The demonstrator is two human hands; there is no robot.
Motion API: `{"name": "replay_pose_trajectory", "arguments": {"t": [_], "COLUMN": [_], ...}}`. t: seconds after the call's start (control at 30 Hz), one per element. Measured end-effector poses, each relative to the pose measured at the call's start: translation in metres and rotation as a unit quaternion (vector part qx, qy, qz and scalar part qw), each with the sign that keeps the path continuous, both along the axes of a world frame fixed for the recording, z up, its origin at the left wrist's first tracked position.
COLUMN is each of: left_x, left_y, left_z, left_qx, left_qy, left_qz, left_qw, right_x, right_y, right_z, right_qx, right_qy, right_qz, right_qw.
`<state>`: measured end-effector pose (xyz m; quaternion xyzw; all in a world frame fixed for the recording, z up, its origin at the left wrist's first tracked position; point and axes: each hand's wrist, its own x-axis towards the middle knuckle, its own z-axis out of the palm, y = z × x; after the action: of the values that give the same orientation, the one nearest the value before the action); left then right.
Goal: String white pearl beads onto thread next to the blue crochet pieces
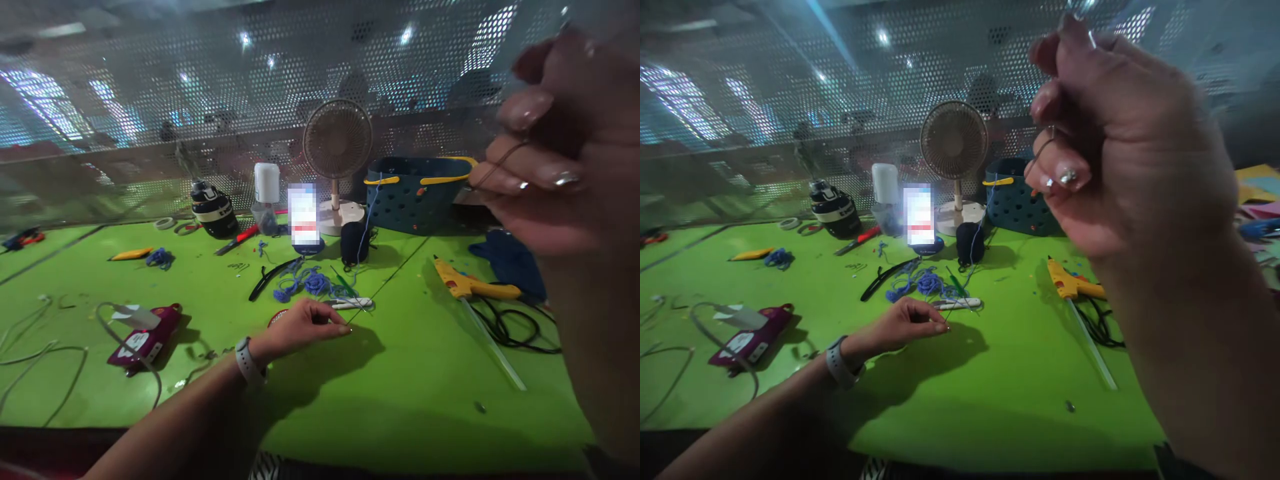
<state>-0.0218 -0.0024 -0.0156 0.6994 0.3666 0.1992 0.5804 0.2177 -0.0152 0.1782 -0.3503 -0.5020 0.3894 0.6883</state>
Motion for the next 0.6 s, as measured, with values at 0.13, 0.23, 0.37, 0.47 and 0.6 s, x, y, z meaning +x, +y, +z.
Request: {"name": "replay_pose_trajectory", "arguments": {"t": [0.13, 0.23, 0.37, 0.47, 0.6], "left_x": [0.001, 0.002, -0.002, -0.007, -0.008], "left_y": [-0.007, -0.009, -0.006, -0.003, -0.005], "left_z": [0.011, 0.019, 0.016, 0.008, 0.010], "left_qx": [0.031, 0.041, -0.005, -0.007, 0.007], "left_qy": [0.030, -0.013, -0.093, -0.099, -0.103], "left_qz": [-0.002, 0.006, -0.003, -0.001, 0.001], "left_qw": [0.999, 0.999, 0.996, 0.995, 0.995], "right_x": [0.011, 0.009, 0.002, 0.001, 0.007], "right_y": [0.015, 0.020, 0.016, 0.009, 0.005], "right_z": [-0.032, -0.054, -0.065, -0.062, -0.063], "right_qx": [0.024, -0.003, -0.046, -0.071, -0.024], "right_qy": [-0.035, -0.022, -0.007, 0.010, 0.010], "right_qz": [0.061, 0.076, 0.084, 0.084, 0.065], "right_qw": [0.997, 0.997, 0.995, 0.994, 0.998]}}
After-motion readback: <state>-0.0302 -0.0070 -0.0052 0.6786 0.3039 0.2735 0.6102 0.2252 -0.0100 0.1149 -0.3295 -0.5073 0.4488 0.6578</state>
